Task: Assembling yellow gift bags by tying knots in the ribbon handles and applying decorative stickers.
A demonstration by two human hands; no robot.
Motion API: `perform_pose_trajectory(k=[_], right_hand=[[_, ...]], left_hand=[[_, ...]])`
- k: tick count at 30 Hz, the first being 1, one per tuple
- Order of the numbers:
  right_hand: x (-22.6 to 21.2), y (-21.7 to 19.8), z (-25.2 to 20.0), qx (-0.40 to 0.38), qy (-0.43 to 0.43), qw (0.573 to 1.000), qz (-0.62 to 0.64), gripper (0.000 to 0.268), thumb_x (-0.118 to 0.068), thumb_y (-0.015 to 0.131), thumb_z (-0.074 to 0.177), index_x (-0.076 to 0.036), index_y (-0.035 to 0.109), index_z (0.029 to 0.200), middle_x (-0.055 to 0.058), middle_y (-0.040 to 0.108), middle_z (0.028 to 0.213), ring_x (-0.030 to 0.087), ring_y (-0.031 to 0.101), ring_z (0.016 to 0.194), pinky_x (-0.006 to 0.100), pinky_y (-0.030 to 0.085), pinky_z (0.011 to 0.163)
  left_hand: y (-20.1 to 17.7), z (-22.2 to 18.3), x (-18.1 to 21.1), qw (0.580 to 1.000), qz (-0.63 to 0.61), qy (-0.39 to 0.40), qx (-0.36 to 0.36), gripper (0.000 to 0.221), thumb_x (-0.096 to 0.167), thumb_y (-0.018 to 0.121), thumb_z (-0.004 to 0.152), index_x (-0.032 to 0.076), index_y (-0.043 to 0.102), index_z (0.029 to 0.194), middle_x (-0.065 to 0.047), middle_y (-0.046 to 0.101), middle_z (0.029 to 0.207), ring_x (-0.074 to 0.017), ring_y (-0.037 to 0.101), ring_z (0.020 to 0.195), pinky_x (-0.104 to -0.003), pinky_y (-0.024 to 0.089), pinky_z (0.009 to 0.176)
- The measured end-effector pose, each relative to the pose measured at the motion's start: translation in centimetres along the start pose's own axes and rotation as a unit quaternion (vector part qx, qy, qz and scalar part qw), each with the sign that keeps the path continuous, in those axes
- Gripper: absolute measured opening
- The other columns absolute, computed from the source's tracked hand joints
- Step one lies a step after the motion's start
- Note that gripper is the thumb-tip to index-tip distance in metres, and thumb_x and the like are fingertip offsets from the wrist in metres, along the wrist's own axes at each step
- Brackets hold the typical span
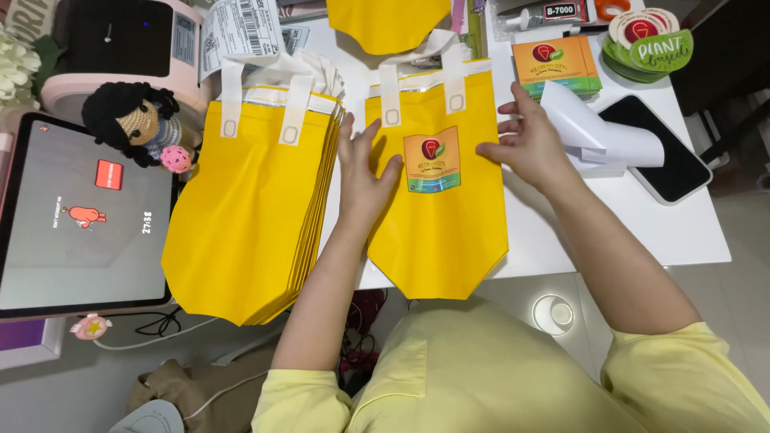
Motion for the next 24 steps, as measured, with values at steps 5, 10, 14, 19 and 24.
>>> perform_pose_trajectory(k=[5,10,14,19,24], right_hand=[[-5.8,0.6,-1.5,-0.049,0.07,0.96,0.266,0.053,0.002,0.069,0.092,0.001,0.053,0.143,0.012,0.066,0.122,0.025,0.071,0.109,0.038,0.06,0.097],[-6.6,0.9,-1.7,-0.084,0.078,0.924,0.365,0.043,-0.008,0.058,0.1,-0.009,0.053,0.142,0.015,0.068,0.127,0.03,0.071,0.111,0.045,0.061,0.097],[-6.0,1.2,-1.5,-0.091,0.047,0.937,0.334,0.034,-0.016,0.065,0.098,-0.01,0.056,0.131,0.013,0.071,0.113,0.028,0.075,0.098,0.044,0.065,0.086],[-4.3,2.0,-1.2,-0.116,0.041,0.944,0.305,0.033,-0.011,0.071,0.093,-0.008,0.06,0.125,0.016,0.074,0.108,0.03,0.076,0.093,0.045,0.065,0.083],[-3.4,3.4,-1.3,-0.115,-0.005,0.941,0.318,0.021,-0.007,0.075,0.092,-0.006,0.065,0.111,0.006,0.074,0.096,0.017,0.075,0.086,0.036,0.065,0.08]], left_hand=[[-0.7,0.0,-0.7,0.99,-0.098,0.058,0.081,0.084,0.011,0.081,0.093,0.02,0.03,0.159,-0.015,0.008,0.167,-0.0401,0.036,0.148,-0.059,0.044,0.117],[-0.5,-0.3,0.3,0.927,-0.37,-0.062,-0.026,0.108,0.032,0.082,0.091,0.016,0.004,0.164,-0.029,0.03,0.161,-0.0438,0.044,0.143,-0.059,0.048,0.111],[1.5,-1.5,1.4,0.809,-0.535,-0.132,-0.206,0.041,0.016,0.076,0.092,0.019,0.064,0.132,-0.016,0.074,0.114,-0.0329,0.076,0.1,-0.051,0.061,0.09],[3.2,-1.8,-1.4,0.739,-0.616,-0.125,-0.243,0.036,0.016,0.067,0.098,0.018,0.067,0.134,-0.021,0.074,0.116,-0.0385,0.075,0.101,-0.057,0.058,0.093],[5.1,-3.4,-2.4,0.653,-0.688,-0.136,-0.285,0.039,0.018,0.063,0.099,0.02,0.064,0.138,-0.019,0.074,0.12,-0.0402,0.071,0.109,-0.061,0.054,0.099]])
Point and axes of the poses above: each hand's wrist, its own z-axis towards the middle knuckle, its own y-axis out of the palm, x = y × z, the point moved 6 cm from there along z, towards the middle knuckle
